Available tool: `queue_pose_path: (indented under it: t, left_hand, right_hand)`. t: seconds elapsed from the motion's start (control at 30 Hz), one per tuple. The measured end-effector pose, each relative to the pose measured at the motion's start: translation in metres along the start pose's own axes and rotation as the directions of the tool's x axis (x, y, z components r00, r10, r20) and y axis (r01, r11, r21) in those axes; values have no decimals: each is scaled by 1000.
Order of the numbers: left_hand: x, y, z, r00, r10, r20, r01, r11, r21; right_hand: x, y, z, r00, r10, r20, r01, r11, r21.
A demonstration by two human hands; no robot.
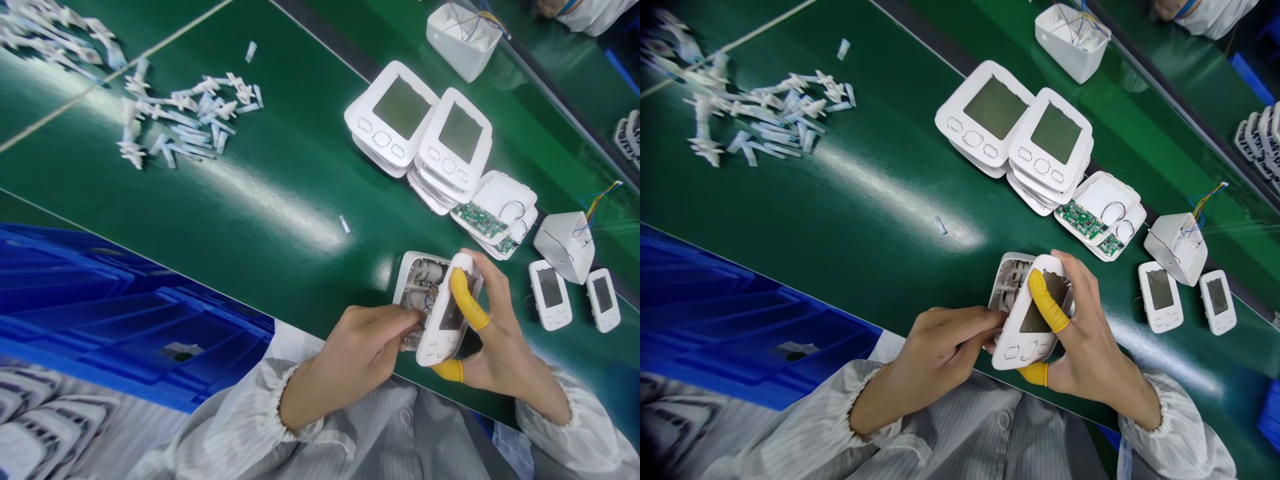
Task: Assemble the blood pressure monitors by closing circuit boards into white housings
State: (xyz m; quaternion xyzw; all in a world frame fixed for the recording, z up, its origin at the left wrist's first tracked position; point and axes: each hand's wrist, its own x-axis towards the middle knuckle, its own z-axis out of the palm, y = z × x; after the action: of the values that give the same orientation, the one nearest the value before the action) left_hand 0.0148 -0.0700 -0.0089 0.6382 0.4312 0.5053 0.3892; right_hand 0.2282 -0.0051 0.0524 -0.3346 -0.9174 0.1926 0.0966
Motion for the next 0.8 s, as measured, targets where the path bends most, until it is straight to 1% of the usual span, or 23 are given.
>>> queue_pose_path:
  t: [0.33, 0.47, 0.53, 0.6, 0.67, 0.73, 0.8]
  left_hand:
    - [-4, -8, 5, 987, 153, -46, -150, 987, 61]
    - [-3, -8, 6, 985, 162, -64, -157, 985, 69]
    - [0, -5, 3, 988, 151, -34, -148, 986, 77]
    - [4, -2, -3, 991, 134, 24, -136, 986, 94]
    - [8, 2, -10, 990, 129, 54, -135, 983, 123]
    - [10, 5, -15, 988, 150, 42, -155, 975, 160]
    - [11, 4, -18, 986, 169, 17, -168, 966, 197]
  right_hand:
    - [-5, 0, -4, 999, -51, 18, 53, 996, -74]
    - [-6, -1, -4, 999, -33, 12, 34, 995, -93]
    - [-6, -2, -2, 1000, -19, 1, 19, 997, -76]
    - [-5, -2, 1, 999, -8, -34, 7, 999, -31]
    - [-4, -1, 5, 995, -12, -98, 13, 1000, 6]
    - [-3, 1, 7, 986, -35, -165, 37, 999, 8]
    - [-3, 4, 9, 980, -51, -194, 53, 999, 6]
